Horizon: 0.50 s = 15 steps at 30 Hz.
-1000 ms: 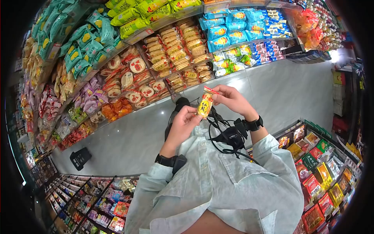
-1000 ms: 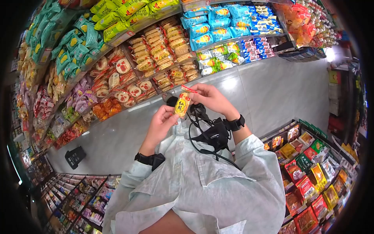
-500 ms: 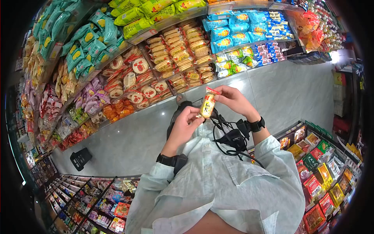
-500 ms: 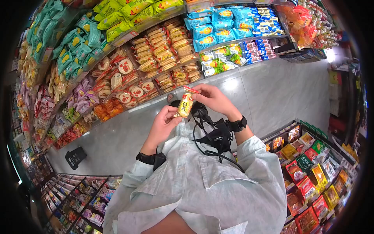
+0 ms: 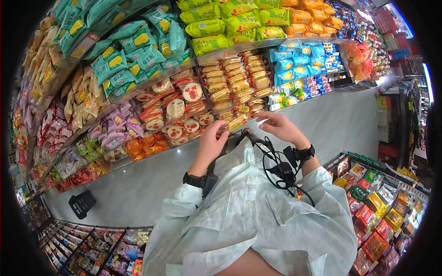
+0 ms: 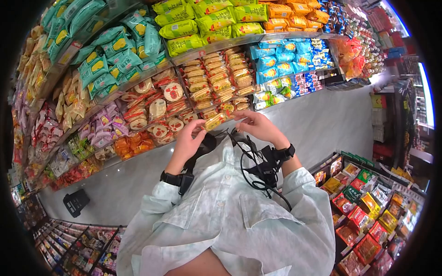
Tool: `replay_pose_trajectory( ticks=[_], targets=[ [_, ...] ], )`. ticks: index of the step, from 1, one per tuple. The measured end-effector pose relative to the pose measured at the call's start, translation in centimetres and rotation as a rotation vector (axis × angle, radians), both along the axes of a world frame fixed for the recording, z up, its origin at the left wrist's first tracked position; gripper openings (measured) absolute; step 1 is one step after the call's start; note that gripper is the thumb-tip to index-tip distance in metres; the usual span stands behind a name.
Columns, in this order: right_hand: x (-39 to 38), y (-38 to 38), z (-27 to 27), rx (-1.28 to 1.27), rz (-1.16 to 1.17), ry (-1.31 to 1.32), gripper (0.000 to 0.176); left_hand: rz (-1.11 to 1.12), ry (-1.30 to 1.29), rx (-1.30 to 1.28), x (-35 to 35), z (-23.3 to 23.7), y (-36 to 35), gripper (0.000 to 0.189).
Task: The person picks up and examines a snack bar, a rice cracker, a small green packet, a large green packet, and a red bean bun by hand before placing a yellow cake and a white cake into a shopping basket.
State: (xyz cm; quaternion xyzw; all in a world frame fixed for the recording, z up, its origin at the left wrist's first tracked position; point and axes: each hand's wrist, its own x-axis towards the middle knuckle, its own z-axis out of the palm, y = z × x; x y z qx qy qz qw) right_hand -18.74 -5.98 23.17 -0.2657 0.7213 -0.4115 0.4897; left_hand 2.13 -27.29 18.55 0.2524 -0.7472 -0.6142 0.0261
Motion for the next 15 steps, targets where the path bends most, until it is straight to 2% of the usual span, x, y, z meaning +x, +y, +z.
replay_pose_trajectory(
  ticks=[1,8,14,15],
  targets=[
    [0.2,-0.5,0.2,-0.004,0.014,-0.009,0.045,0.045,0.069,0.001,0.0,-0.4,-0.5,0.029],
    [-0.4,-3.8,0.1,-0.050,0.089,-0.023,0.044,-0.003,0.047,-0.210,-0.8,-0.2,-3.6,0.031],
    [-5.4,-4.4,-2.1,-0.096,0.109,-0.042,0.038,0.043,-0.030,-0.271,-3.5,0.2,-4.7,0.037],
    [-6.5,-4.3,-2.7,-0.107,0.111,-0.049,0.037,0.059,-0.062,-0.307,-3.9,0.3,-4.6,0.043]
  ],
)
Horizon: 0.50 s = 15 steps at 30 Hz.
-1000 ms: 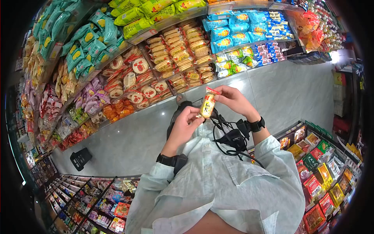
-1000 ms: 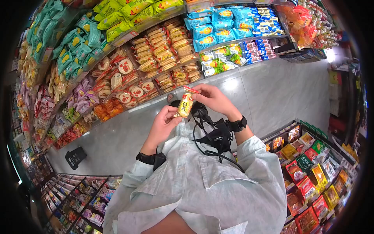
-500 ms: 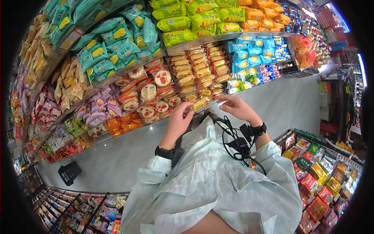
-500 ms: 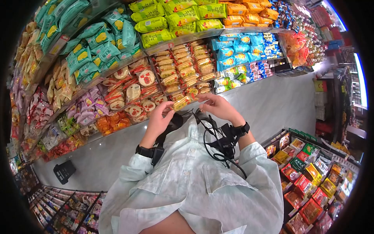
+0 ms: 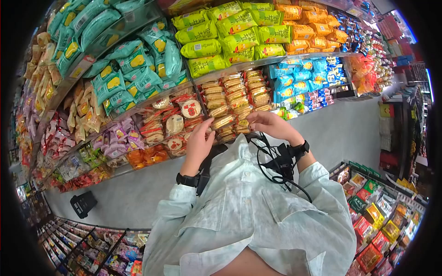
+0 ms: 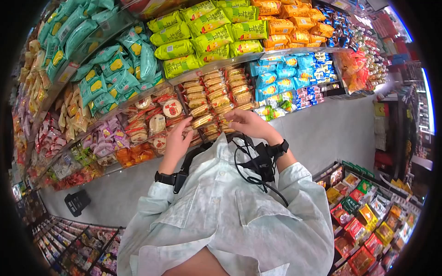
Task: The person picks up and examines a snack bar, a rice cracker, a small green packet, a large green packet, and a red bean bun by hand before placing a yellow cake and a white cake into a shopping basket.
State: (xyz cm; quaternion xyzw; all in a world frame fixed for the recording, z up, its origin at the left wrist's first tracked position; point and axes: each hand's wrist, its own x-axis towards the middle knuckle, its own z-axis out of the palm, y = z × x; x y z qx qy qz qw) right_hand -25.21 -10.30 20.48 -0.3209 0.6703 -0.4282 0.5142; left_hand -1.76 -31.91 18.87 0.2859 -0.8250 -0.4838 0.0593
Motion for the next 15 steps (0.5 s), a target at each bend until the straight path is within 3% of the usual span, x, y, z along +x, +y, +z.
replay_pose_trajectory(
  ticks=[3,10,15],
  targets=[
    [-3.4,0.2,-1.0,-0.057,-0.043,-0.026,0.036,-0.010,-0.075,-0.229,-1.2,-0.9,0.4,0.049],
    [-10.3,-0.8,-1.4,-0.077,-0.055,-0.079,0.031,0.063,-0.297,-0.067,-3.8,-0.9,2.9,0.038],
    [-11.9,-1.8,-2.3,-0.025,0.034,-0.126,0.035,0.099,-0.280,-0.165,-4.6,-0.9,5.7,0.033]
  ],
)
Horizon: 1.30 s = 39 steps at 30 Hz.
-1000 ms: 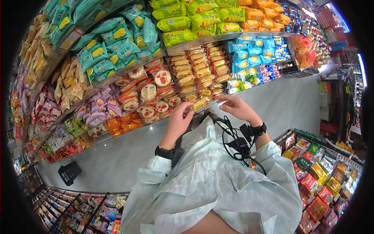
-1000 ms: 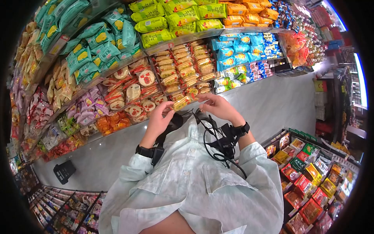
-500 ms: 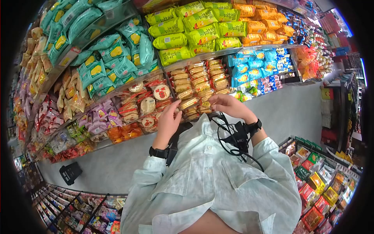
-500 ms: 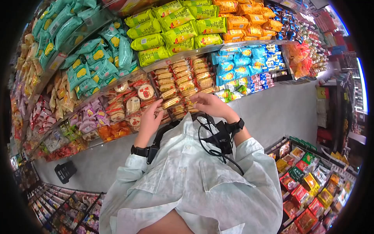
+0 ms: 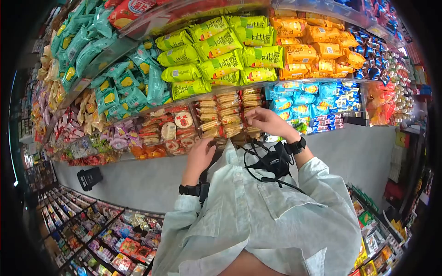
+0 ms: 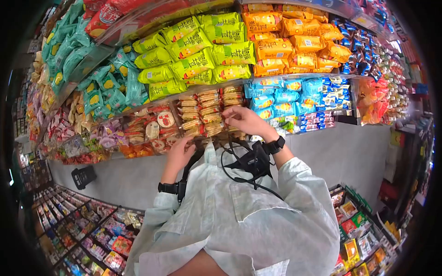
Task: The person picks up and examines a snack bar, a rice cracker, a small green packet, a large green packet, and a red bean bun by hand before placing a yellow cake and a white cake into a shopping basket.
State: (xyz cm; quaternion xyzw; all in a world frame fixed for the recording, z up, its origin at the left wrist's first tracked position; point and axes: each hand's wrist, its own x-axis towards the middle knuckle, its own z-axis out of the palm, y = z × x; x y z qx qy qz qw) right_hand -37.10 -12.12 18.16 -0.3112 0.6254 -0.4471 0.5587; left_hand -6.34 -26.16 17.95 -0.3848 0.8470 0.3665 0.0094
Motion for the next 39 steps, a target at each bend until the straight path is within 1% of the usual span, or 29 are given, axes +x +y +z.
replay_pose_trajectory(
  ticks=[1,4,5,8,11,14,17,20,21,23,24,25,28,29,32,33,35,36,37,39],
  targets=[
    [-0.4,-0.4,0.1,0.046,0.104,0.078,0.041,0.017,-0.011,0.039,-0.1,0.0,0.4,0.033],
    [0.5,-0.8,-1.9,-0.082,0.119,0.321,0.047,0.076,-0.033,0.117,0.0,0.2,1.6,0.034],
    [0.6,-1.0,-2.5,-0.078,0.118,0.284,0.050,0.090,-0.034,0.134,0.2,0.4,1.8,0.035],
    [1.1,-1.6,-4.0,-0.116,0.120,0.280,0.051,0.099,-0.109,0.172,0.8,0.6,2.0,0.036],
    [1.2,-2.4,-4.3,-0.105,0.200,0.411,0.052,0.109,-0.082,0.168,1.2,0.6,1.8,0.036],
    [1.4,-3.1,-4.4,-0.076,0.221,0.516,0.053,0.130,0.001,0.183,1.3,0.6,1.3,0.037],
    [1.9,-3.2,-3.2,-0.059,0.158,0.481,0.051,0.092,0.015,0.193,1.7,1.0,0.2,0.035],
    [2.8,-2.9,-2.5,-0.125,0.056,0.442,0.047,0.039,0.055,0.235,2.8,0.4,-1.4,0.035],
    [3.5,-2.9,-0.8,-0.074,-0.023,0.357,0.041,0.011,0.071,0.231,3.2,0.4,-2.1,0.035],
    [4.5,-2.4,0.8,-0.131,-0.099,0.391,0.039,-0.040,0.108,0.223,4.1,0.2,-3.5,0.036],
    [5.1,-2.0,1.5,-0.157,-0.136,0.406,0.039,-0.043,0.142,0.268,4.5,0.2,-4.2,0.037],
    [5.8,-1.7,3.2,-0.111,-0.145,0.367,0.035,-0.047,0.174,0.315,4.8,0.4,-4.7,0.039],
    [8.6,-0.5,5.5,-0.104,-0.161,0.246,0.032,-0.029,0.310,0.406,5.1,2.2,-4.9,0.045],
    [9.9,-0.2,6.8,-0.092,-0.142,0.263,0.031,-0.015,0.367,0.426,5.0,2.9,-4.9,0.048],
    [13.9,0.1,10.0,-0.007,-0.127,0.072,0.032,-0.133,0.530,0.575,5.2,4.0,-4.8,0.051],
    [14.9,0.2,10.3,-0.093,-0.019,0.280,0.036,-0.224,0.499,0.535,5.5,4.5,-4.8,0.042],
    [17.1,0.3,11.4,-0.015,-0.118,0.152,0.040,-0.124,0.551,0.813,6.0,3.1,-4.1,0.035],
    [18.0,0.5,11.8,0.019,-0.170,0.085,0.041,-0.072,0.568,0.949,6.0,3.1,-3.8,0.032],
    [18.7,0.8,11.6,0.015,-0.211,0.043,0.048,-0.038,0.599,1.095,6.1,3.8,-3.9,0.024],
    [19.8,1.2,11.2,0.004,-0.236,0.041,0.049,-0.067,0.533,1.108,6.7,3.0,-4.3,0.026]
  ],
)
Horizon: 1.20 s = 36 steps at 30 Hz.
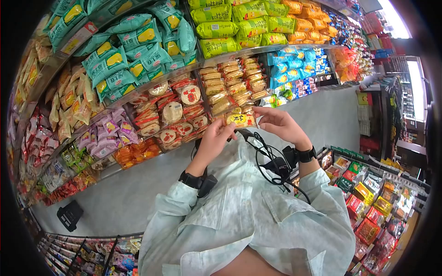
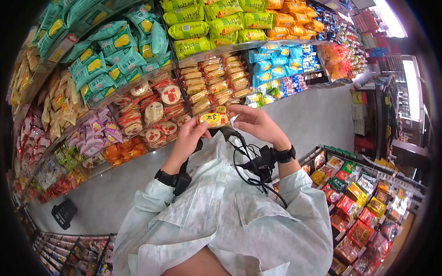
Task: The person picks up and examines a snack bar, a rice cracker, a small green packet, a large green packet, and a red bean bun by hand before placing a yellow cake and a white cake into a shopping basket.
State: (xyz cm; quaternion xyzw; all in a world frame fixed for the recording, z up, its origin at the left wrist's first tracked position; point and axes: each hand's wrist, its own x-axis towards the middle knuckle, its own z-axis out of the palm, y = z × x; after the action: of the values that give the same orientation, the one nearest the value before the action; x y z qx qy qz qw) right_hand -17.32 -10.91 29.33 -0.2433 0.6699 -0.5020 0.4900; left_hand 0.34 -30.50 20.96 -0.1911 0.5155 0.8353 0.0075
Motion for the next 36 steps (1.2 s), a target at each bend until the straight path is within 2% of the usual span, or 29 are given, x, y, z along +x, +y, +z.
replay_pose_trajectory(
  ticks=[2,5,11,14,17,18,22,26,29,30,33,36],
  targets=[
    [0.5,0.2,-0.3,-0.003,0.001,-0.010,0.050,-0.037,-0.048,-0.048,0.4,-0.6,-0.3,0.032],
    [0.5,-0.1,-0.8,0.004,0.026,-0.036,0.050,-0.017,-0.070,0.018,0.6,-1.3,-0.5,0.033],
    [-2.2,-0.6,-3.5,-0.024,0.050,-0.020,0.050,0.110,-0.105,-0.025,-1.1,-0.6,0.3,0.026],
    [-5.3,-0.3,-5.4,0.019,0.183,0.116,0.058,0.067,-0.182,-0.349,-2.4,-3.7,1.5,0.030],
    [-8.4,-0.3,-5.6,0.000,0.205,0.100,0.063,0.014,-0.288,-0.727,-5.5,-2.2,1.9,0.040],
    [-9.7,-0.3,-5.8,-0.001,0.237,0.138,0.067,0.059,-0.271,-0.837,-6.8,-0.8,2.1,0.041],
    [-14.6,-0.5,-8.8,-0.001,0.279,-0.046,0.066,0.097,-0.220,-1.195,-11.0,-3.0,1.2,0.040],
    [-17.5,-1.3,-10.4,-0.080,0.323,-0.025,0.069,0.057,-0.387,-1.218,-14.6,-5.2,0.2,0.042],
    [-19.3,-2.0,-10.9,-0.042,0.378,0.018,0.070,0.079,-0.506,-1.130,-16.8,-4.7,1.0,0.043],
    [-19.6,-2.0,-11.5,-0.073,0.373,0.052,0.073,0.085,-0.481,-1.196,-17.2,-5.2,1.1,0.046],
    [-20.8,-2.3,-13.1,-0.012,0.459,0.039,0.076,0.103,-0.614,-1.069,-17.9,-6.6,1.5,0.047],
    [-21.5,-2.2,-13.5,-0.062,0.486,0.054,0.078,0.075,-0.661,-1.114,-18.3,-6.2,1.7,0.045]
  ],
)
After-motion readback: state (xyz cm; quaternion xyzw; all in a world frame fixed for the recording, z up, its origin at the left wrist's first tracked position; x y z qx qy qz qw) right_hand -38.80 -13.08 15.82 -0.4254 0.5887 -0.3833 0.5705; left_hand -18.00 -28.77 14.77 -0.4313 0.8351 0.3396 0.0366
